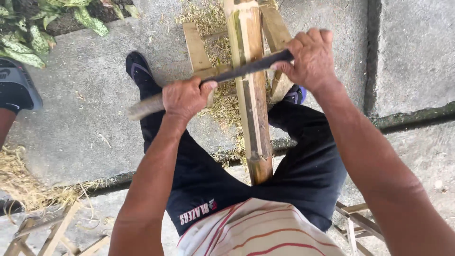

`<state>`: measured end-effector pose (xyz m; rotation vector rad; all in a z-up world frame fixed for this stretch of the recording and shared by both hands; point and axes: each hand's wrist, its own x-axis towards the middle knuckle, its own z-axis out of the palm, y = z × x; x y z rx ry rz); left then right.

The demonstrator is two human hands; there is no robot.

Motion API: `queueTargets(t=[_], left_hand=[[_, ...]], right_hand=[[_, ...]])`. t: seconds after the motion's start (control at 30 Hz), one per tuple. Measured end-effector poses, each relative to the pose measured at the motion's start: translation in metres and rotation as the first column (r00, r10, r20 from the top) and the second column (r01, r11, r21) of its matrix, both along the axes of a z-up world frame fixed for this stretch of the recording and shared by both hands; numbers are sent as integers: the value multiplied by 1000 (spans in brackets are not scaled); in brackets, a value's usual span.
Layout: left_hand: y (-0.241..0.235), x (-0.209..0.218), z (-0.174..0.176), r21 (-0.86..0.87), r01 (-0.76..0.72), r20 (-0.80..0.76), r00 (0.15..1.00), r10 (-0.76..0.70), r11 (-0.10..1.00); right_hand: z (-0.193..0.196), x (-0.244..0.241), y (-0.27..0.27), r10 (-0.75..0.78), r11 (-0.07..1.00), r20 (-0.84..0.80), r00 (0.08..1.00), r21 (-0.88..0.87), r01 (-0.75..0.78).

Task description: Shaving or scraping the outer layer of a bamboo pole using a machete.

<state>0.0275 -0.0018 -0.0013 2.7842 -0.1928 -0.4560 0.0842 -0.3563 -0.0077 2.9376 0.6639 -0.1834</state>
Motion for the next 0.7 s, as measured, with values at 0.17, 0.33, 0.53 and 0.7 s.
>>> queueTargets(t=[0.17,0.33,0.53,0.7], left_hand=[[-10,-76,17,-8,34,79,996,-33,999],[-15,-162,19,-33,79,66,995,-77,996],[-14,-189,19,6,67,-117,991,-66,998],[-10,-94,21,141,49,-359,933,5,989]], right_hand=[[20,-93,0,-53,983,-38,998,171,59],[34,-186,-4,-37,935,46,998,354,18],[29,-218,-7,-39,916,-16,999,399,42],[4,-115,-3,42,941,140,989,328,-87]])
